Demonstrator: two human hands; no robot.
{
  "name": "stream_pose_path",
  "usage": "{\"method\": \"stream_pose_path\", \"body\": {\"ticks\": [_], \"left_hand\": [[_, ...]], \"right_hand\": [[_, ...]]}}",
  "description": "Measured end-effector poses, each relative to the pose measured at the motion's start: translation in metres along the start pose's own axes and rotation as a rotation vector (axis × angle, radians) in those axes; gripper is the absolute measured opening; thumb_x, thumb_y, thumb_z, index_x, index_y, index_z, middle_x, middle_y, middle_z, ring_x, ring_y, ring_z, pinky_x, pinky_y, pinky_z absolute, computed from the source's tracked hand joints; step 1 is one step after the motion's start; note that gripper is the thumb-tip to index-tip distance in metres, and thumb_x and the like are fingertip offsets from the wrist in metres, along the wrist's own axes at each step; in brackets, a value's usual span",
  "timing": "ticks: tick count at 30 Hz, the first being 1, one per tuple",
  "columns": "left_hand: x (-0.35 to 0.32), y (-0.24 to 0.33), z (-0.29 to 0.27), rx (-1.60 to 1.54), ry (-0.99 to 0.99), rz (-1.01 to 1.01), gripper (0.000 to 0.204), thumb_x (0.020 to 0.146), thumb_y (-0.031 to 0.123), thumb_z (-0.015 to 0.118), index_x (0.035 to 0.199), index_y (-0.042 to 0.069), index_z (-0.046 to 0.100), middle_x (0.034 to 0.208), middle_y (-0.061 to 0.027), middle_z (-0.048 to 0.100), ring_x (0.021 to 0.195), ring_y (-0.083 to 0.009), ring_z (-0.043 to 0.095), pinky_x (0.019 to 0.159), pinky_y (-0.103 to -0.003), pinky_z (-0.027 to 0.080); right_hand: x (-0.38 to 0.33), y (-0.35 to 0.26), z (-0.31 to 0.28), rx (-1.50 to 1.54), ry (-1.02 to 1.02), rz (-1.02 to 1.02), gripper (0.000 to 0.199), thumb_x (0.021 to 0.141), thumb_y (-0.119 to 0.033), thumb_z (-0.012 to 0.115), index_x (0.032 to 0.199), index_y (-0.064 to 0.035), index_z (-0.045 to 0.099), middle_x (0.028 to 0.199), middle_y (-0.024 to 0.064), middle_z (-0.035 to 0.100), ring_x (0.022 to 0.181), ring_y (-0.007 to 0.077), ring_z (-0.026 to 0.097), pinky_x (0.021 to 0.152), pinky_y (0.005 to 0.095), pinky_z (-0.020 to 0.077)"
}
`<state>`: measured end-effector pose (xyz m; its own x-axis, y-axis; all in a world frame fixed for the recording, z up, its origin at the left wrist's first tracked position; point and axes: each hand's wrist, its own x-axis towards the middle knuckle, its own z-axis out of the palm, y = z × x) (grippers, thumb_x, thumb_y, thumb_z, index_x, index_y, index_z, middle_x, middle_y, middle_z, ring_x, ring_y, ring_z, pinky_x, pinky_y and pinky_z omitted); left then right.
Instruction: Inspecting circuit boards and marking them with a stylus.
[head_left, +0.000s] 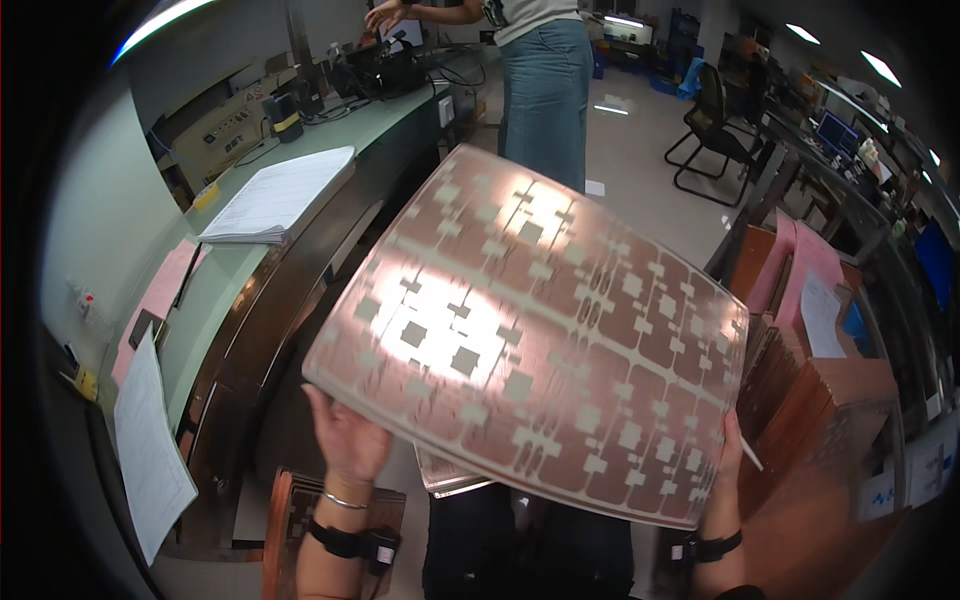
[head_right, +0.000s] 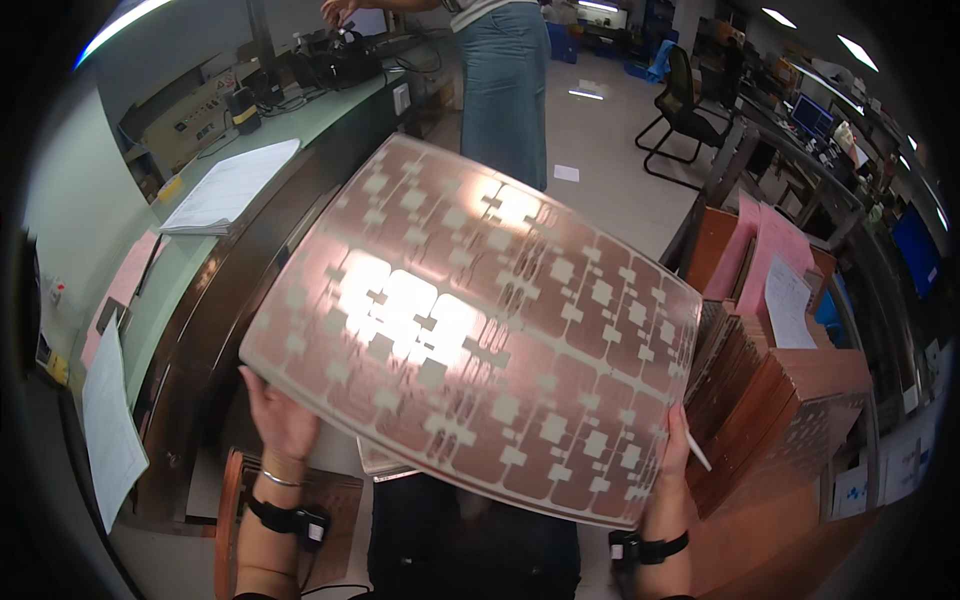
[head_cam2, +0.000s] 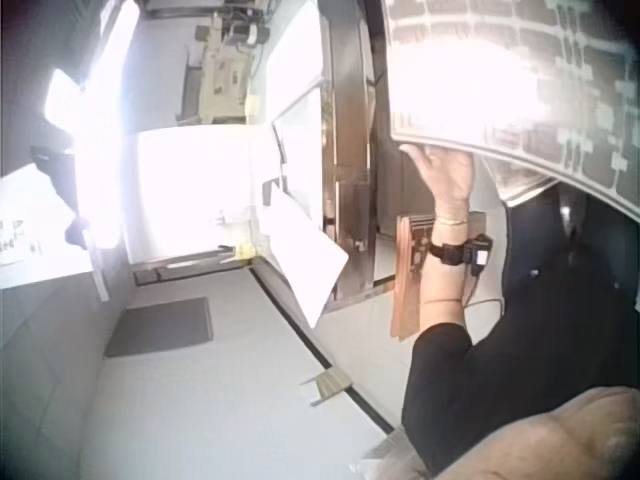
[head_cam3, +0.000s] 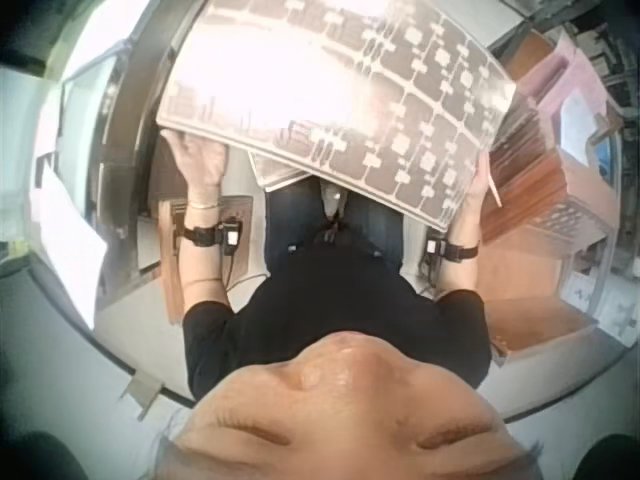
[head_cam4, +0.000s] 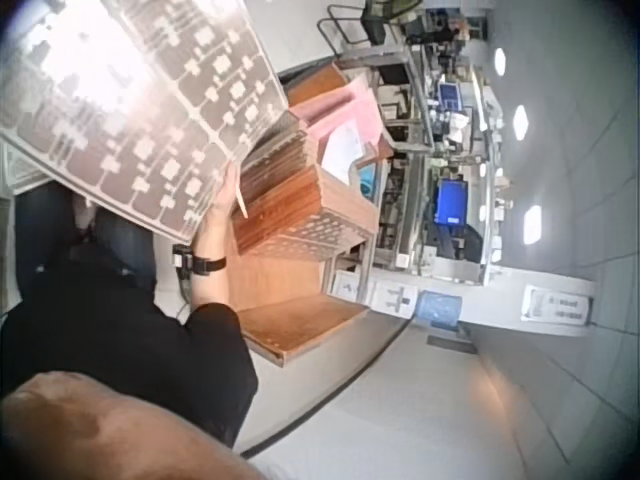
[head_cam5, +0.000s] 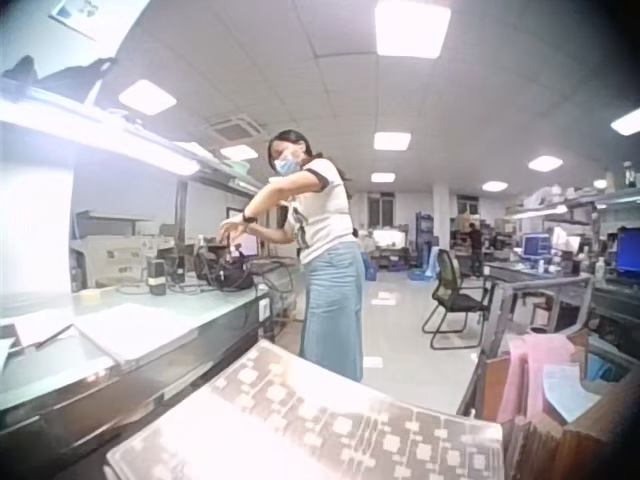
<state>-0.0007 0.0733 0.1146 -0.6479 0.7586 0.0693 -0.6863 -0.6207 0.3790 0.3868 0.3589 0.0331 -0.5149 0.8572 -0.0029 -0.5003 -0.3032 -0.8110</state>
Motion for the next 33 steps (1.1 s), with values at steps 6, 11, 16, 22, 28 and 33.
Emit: {"method": "stream_pose_path", "body": {"ticks": [6, 11, 16, 22, 28, 33], "left_hand": [[-0.025, -0.117, 0.017, 0.163, -0.025, -0.216, 0.045, 0.093, 0.011, 0.049, 0.134, 0.008, 0.033, 0.134, -0.0084, 0.042, 0.124, -0.0229, 0.042, 0.102, -0.041, 0.038], [-0.013, -0.067, -0.005, 0.281, -0.050, -0.112, 0.049, 0.091, 0.015, 0.054, 0.134, 0.007, 0.033, 0.127, -0.0106, 0.049, 0.116, -0.0232, 0.050, 0.099, -0.040, 0.042], [-0.014, -0.046, -0.002, 0.310, -0.018, -0.092, 0.040, 0.096, 0.021, 0.045, 0.132, 0.006, 0.037, 0.126, -0.0084, 0.050, 0.112, -0.0180, 0.051, 0.095, -0.033, 0.043], [-0.013, -0.034, 0.004, 0.489, 0.003, -0.158, 0.044, 0.097, 0.024, 0.044, 0.135, 0.005, 0.034, 0.126, -0.0096, 0.049, 0.111, -0.0169, 0.051, 0.094, -0.032, 0.043], [-0.015, -0.005, 0.018, 0.260, -0.275, -0.335, 0.064, 0.095, 0.048, 0.036, 0.141, 0.004, 0.025, 0.139, -0.0166, 0.038, 0.124, -0.0300, 0.043, 0.101, -0.045, 0.037], [-0.043, -0.046, -0.015, -0.023, -0.167, -0.344, 0.069, 0.091, 0.054, 0.038, 0.140, 0.006, 0.027, 0.140, -0.0137, 0.037, 0.127, -0.0308, 0.038, 0.103, -0.049, 0.034]], "right_hand": [[-0.025, 0.047, 0.097, 0.204, 0.028, -0.016, 0.043, 0.095, -0.028, 0.048, 0.132, -0.0090, 0.039, 0.122, 0.0080, 0.053, 0.108, 0.0210, 0.055, 0.088, 0.0360, 0.0475], [-0.011, -0.024, 0.066, 0.384, 0.116, -0.084, 0.062, 0.092, -0.054, 0.038, 0.141, -0.0168, 0.031, 0.134, 0.0095, 0.047, 0.121, 0.0298, 0.046, 0.103, 0.0531, 0.0338], [0.011, -0.051, 0.031, 0.276, -0.361, 0.088, 0.065, 0.092, -0.052, 0.041, 0.141, -0.0103, 0.029, 0.114, 0.0166, 0.059, 0.102, 0.0259, 0.059, 0.071, 0.0379, 0.0542], [0.010, -0.043, 0.117, -0.224, -0.234, 0.000, 0.047, 0.090, -0.024, 0.056, 0.124, 0.0055, 0.045, 0.116, 0.0121, 0.058, 0.100, 0.0178, 0.058, 0.084, 0.0261, 0.0468], [0.018, -0.021, 0.090, -0.115, -0.092, -0.031, 0.041, 0.095, -0.024, 0.047, 0.128, 0.0015, 0.043, 0.105, 0.0082, 0.060, 0.096, 0.0152, 0.059, 0.081, 0.0261, 0.0479], [0.021, 0.000, 0.140, 0.114, -0.079, -0.100, 0.037, 0.096, -0.020, 0.045, 0.130, -0.0045, 0.038, 0.117, 0.0065, 0.054, 0.105, 0.0159, 0.054, 0.091, 0.0310, 0.0456]]}}
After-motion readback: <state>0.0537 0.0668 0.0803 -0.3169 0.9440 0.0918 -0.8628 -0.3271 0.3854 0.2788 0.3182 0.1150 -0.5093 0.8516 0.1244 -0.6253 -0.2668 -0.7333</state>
